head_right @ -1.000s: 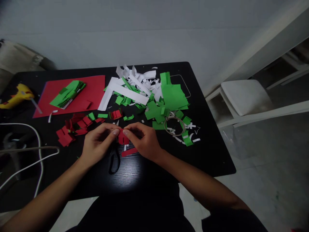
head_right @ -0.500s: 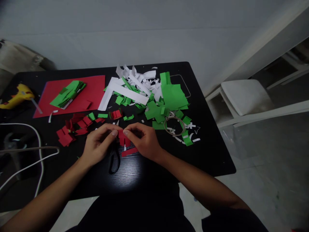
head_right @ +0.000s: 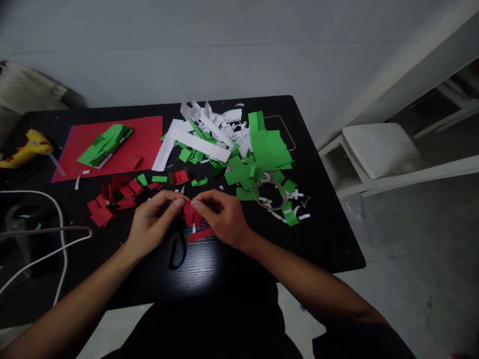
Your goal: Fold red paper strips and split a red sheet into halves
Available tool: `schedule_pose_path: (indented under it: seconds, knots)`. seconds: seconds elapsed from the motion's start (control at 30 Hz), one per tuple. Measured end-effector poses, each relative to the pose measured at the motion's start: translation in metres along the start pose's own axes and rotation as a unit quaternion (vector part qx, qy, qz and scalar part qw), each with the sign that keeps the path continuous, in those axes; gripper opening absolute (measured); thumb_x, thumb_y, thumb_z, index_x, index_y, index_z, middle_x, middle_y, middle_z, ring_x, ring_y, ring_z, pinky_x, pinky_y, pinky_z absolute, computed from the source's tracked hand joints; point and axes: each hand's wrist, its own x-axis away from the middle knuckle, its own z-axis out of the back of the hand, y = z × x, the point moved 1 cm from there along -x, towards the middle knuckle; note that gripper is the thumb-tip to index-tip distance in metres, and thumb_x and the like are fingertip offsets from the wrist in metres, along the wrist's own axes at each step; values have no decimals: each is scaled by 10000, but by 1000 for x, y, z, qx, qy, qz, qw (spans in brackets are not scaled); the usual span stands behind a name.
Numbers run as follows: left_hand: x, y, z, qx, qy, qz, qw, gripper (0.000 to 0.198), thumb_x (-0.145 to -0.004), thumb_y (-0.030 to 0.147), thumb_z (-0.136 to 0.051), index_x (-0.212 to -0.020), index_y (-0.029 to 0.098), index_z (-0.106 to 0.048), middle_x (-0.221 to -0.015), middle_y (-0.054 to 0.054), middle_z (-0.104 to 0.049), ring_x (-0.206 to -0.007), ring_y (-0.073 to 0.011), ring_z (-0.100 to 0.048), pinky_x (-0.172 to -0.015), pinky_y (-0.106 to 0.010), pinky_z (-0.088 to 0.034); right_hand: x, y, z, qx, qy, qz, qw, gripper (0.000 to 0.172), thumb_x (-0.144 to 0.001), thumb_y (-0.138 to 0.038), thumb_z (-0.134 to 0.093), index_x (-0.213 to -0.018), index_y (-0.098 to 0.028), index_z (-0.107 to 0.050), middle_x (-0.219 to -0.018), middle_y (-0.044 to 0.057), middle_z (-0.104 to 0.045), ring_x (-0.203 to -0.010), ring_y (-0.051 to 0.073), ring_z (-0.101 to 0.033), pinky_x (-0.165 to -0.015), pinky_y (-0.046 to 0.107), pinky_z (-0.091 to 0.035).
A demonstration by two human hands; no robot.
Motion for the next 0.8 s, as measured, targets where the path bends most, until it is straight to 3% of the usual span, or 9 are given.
schedule_pose_path:
  seconds: [0.43,0.8]
  knots:
    - [1,0,-2,10,-10,5,1000,156,-1016,316,-606,-1038,192,-697,-793,13,-675,-637,-95,-570,-581,-199,-442,0,-1,0,1,4,-2,1000,99,-866,-299,-767,-867,-201,-758,-844,16,-774,-789,161,-723,-753,281,-604]
    - [3,2,1,-27,16,-41,999,72,-994,228,-629,-988,190,-690,-833,7,-682,-676,-95,-589,-619,-202,-468,-1,-2,1,-2,-10,-5,1000,102,-868,-311,-769,-895,-213,-777,-904,28,-802,-847,178,-753,-808,306,-616]
